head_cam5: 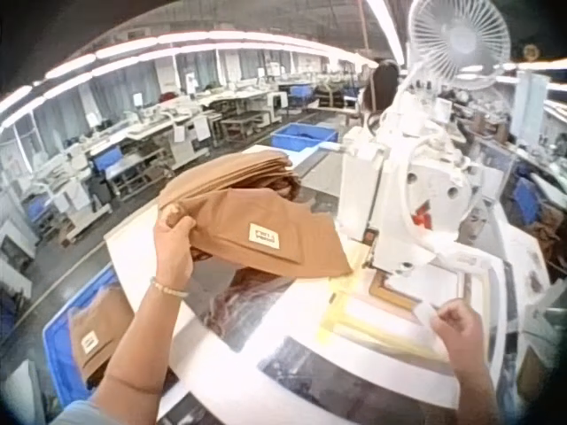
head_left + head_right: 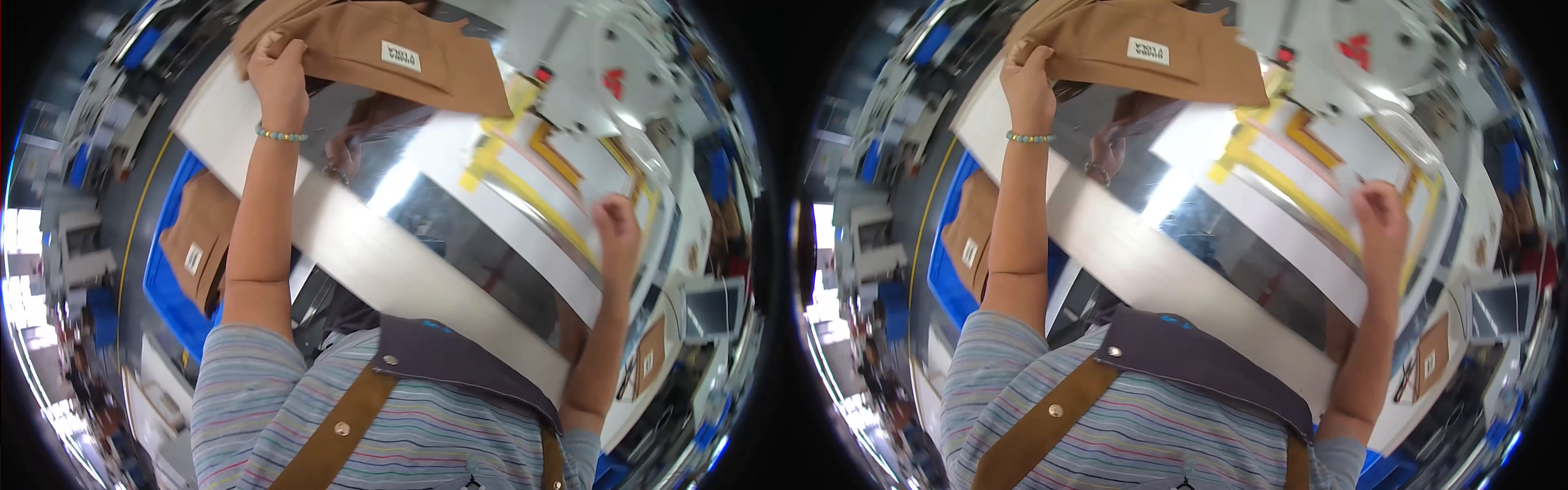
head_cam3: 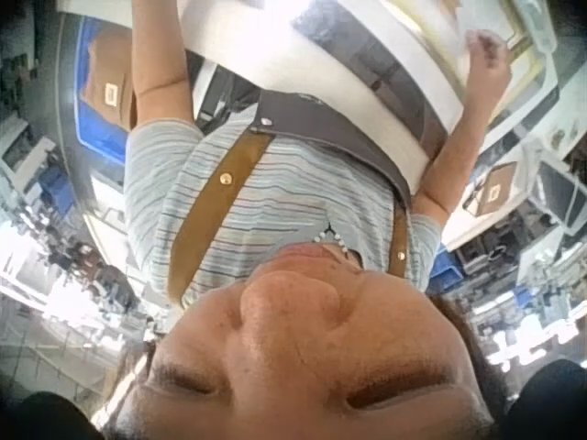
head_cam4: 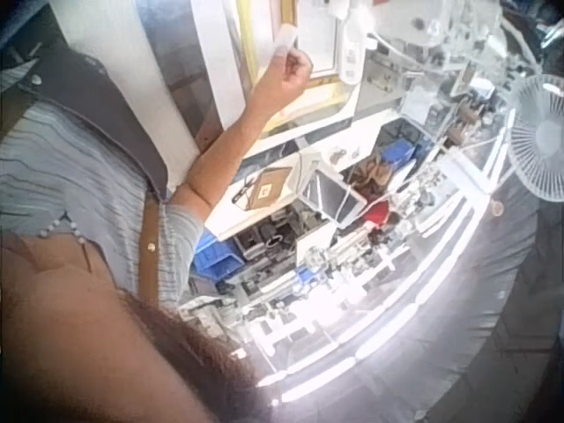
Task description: Sewing panels onto leather goods using an industrial sewing machine.
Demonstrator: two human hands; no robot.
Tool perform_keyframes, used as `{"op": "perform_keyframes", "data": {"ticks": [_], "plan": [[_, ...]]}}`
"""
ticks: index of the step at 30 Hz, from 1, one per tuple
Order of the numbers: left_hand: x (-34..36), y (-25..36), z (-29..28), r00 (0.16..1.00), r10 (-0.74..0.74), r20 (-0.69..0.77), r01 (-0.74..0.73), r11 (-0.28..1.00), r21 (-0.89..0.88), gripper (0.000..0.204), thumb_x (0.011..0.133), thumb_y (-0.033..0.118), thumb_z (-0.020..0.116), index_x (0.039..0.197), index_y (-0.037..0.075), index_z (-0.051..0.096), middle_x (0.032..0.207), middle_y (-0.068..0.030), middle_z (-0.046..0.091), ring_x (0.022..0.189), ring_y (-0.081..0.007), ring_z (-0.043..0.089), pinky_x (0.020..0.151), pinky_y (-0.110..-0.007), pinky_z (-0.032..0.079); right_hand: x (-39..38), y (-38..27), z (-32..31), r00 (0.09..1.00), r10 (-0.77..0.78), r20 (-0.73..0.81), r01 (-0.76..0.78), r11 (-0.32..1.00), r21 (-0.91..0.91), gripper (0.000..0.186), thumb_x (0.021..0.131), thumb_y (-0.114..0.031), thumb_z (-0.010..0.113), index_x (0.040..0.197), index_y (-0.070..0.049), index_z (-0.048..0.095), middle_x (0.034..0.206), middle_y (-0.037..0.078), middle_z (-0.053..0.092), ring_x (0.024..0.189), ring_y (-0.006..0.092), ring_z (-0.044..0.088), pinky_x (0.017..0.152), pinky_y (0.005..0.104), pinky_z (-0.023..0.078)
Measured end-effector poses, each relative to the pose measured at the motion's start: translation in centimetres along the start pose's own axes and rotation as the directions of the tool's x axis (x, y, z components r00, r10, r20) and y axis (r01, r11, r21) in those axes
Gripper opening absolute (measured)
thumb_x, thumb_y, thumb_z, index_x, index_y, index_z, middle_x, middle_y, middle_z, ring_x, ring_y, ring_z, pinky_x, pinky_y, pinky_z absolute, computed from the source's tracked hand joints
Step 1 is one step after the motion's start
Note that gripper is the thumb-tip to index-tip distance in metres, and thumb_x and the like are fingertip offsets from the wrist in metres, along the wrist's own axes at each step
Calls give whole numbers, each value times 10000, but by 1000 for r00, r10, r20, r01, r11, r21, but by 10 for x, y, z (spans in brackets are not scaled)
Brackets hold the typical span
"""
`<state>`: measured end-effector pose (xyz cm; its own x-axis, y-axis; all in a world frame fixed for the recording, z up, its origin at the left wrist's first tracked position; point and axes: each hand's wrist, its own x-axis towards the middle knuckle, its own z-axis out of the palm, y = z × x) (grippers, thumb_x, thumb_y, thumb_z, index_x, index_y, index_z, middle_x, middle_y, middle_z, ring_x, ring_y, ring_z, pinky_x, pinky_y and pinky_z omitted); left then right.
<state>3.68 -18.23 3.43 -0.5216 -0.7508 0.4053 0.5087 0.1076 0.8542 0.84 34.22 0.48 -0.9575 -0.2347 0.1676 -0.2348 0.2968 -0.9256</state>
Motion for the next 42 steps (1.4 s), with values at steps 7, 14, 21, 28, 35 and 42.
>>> {"op": "perform_keyframes", "data": {"ticks": [7,14,21,28,35,42], "plan": [[-8,119,-313,795,179,-579,-93,980,174,244,798,-155,598,987,-39,701,1016,-120,726,940,-269,731,853,-387,621,9,15,-59,996,86,39,-88,994,59,195,1057,-108,700,1229,-18,712,1054,-13,686,954,59,582,887,222,458],[-164,113,-453,514,261,-817,189,895,404,276,856,-72,563,1104,-60,683,1093,-157,718,915,-304,741,787,-437,635,27,17,-66,994,109,-15,-107,990,88,201,1063,-146,710,1227,-31,722,999,-43,666,867,38,547,799,199,421],[-181,94,-404,237,484,-842,886,248,391,456,904,184,734,1312,-3,656,1522,-273,521,1430,-421,508,1097,-607,486,51,30,-103,995,103,-14,-104,984,-144,265,1066,-195,701,1263,-22,742,1007,-37,693,872,41,550,784,210,430],[-96,79,-269,806,580,118,-108,-51,993,527,964,193,748,1434,-1,610,1656,-234,405,1525,-382,399,1254,-494,316,97,17,-71,998,3,61,14,960,-279,417,958,-299,823,1259,-17,763,1062,54,792,990,145,698,930,316,538],[-116,8,9,658,-39,752,-471,758,451,342,1045,106,642,1381,56,680,1523,-122,638,1525,-344,469,1268,-470,342,124,15,10,949,196,247,-49,866,-498,249,987,-254,767,1153,-73,809,1137,21,810,1037,142,723,920,289,547],[-154,-18,123,135,-206,969,-687,686,241,545,1052,330,684,1529,78,604,1671,-274,416,1612,-474,237,1290,-542,253,121,17,13,918,266,294,-189,946,-265,163,891,-180,829,993,-60,785,857,7,752,798,91,675,707,271,529]]}}
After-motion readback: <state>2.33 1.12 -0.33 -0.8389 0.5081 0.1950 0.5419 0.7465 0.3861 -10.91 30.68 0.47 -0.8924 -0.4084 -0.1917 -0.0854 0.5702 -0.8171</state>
